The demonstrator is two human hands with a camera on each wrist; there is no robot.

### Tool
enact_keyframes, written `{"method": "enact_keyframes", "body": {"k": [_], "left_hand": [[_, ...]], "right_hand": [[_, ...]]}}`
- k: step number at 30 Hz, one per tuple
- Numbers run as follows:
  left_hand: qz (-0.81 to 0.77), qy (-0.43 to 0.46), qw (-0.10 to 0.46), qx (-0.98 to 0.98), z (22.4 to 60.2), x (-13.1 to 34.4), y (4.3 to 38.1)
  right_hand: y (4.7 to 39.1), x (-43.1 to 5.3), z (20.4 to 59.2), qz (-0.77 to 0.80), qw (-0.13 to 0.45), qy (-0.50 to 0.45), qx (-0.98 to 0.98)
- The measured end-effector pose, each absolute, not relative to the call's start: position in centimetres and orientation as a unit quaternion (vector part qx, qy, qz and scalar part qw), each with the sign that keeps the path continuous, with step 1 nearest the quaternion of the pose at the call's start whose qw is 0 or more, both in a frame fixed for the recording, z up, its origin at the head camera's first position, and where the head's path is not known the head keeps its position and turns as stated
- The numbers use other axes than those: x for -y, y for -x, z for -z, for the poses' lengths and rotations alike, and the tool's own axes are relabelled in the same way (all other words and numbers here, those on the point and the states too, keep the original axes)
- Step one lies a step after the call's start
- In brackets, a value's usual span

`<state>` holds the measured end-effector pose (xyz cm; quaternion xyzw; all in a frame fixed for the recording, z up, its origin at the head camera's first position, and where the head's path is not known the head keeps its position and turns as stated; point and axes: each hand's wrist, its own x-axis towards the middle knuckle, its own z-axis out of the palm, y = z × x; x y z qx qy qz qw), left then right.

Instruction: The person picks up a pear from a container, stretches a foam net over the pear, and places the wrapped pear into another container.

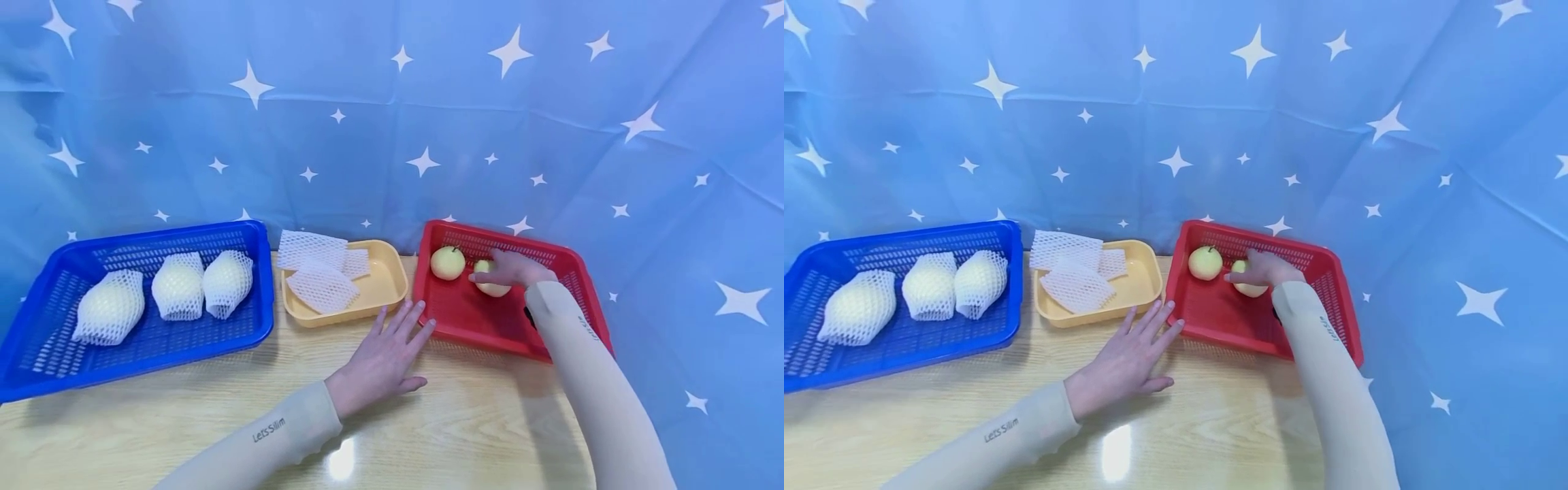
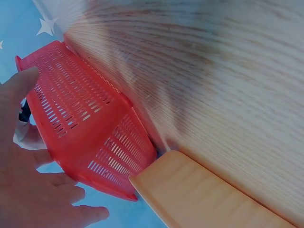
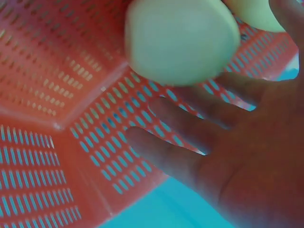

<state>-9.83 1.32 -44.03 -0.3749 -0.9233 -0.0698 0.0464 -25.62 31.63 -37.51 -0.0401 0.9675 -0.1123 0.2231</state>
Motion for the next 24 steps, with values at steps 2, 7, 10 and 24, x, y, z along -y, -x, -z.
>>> {"method": "enact_keyframes", "body": {"k": [2, 7, 10, 24], "left_hand": [[0.073, 0.379, 0.048, 0.921, 44.1, -1.5, 9.8], [0.07, 0.386, 0.062, 0.918, 44.2, -2.0, 10.0], [0.063, 0.385, 0.071, 0.918, 44.3, -2.0, 10.0], [0.059, 0.369, 0.083, 0.924, 44.9, -1.5, 9.8]], "right_hand": [[25.7, -31.7, 38.0, 0.094, 0.234, 0.027, -0.967], [25.5, -32.0, 38.7, 0.104, 0.253, -0.011, -0.962], [25.5, -31.9, 39.2, 0.121, 0.234, -0.008, -0.965], [24.2, -31.6, 37.3, 0.138, 0.218, -0.002, -0.966]]}}
